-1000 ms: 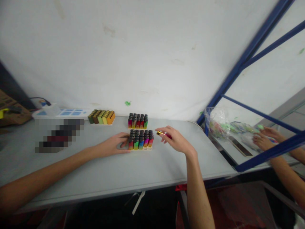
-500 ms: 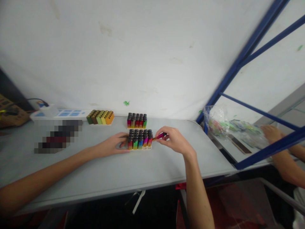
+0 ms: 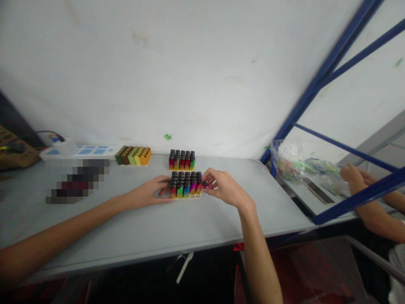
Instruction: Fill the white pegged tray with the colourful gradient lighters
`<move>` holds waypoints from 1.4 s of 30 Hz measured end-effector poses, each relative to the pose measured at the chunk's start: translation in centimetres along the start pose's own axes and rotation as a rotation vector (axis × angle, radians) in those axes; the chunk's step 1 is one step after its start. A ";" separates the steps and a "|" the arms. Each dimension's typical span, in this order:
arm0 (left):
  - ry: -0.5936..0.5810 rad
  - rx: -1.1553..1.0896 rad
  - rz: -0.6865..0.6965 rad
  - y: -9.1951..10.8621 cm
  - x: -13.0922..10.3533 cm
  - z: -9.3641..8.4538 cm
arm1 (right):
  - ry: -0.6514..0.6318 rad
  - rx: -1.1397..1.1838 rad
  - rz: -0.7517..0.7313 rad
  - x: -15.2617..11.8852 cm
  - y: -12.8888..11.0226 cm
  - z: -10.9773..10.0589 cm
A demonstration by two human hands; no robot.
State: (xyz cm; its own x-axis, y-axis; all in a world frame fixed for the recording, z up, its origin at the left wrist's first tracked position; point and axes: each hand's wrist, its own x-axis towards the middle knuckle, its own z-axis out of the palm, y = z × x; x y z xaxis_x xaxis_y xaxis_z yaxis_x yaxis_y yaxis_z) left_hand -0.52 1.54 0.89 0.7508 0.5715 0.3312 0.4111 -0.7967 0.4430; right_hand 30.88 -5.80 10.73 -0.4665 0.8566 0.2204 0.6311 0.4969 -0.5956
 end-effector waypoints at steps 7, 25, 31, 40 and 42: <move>-0.010 -0.007 -0.013 0.1 0.0 0.0 | -0.040 -0.048 -0.036 0.2 0.0 0.1; -0.003 -0.009 -0.014 0.3 0.2 0.1 | -0.045 0.048 0.057 0.9 -0.9 2.0; -0.002 -0.007 -0.013 0.3 0.2 0.0 | -0.085 -0.066 0.052 1.0 -0.8 2.6; -0.004 -0.026 -0.025 0.3 0.1 0.0 | -0.062 -0.079 0.048 1.0 -0.7 2.4; -0.003 -0.041 -0.023 0.3 0.1 0.0 | -0.038 -0.063 0.053 0.9 -0.7 2.1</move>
State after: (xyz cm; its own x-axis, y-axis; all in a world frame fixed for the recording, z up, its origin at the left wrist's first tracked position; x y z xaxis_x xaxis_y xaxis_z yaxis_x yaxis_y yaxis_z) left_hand -0.30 1.39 1.05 0.7429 0.5893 0.3176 0.4069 -0.7742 0.4847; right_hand 28.72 -5.63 9.69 -0.4536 0.8767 0.1601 0.6929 0.4599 -0.5553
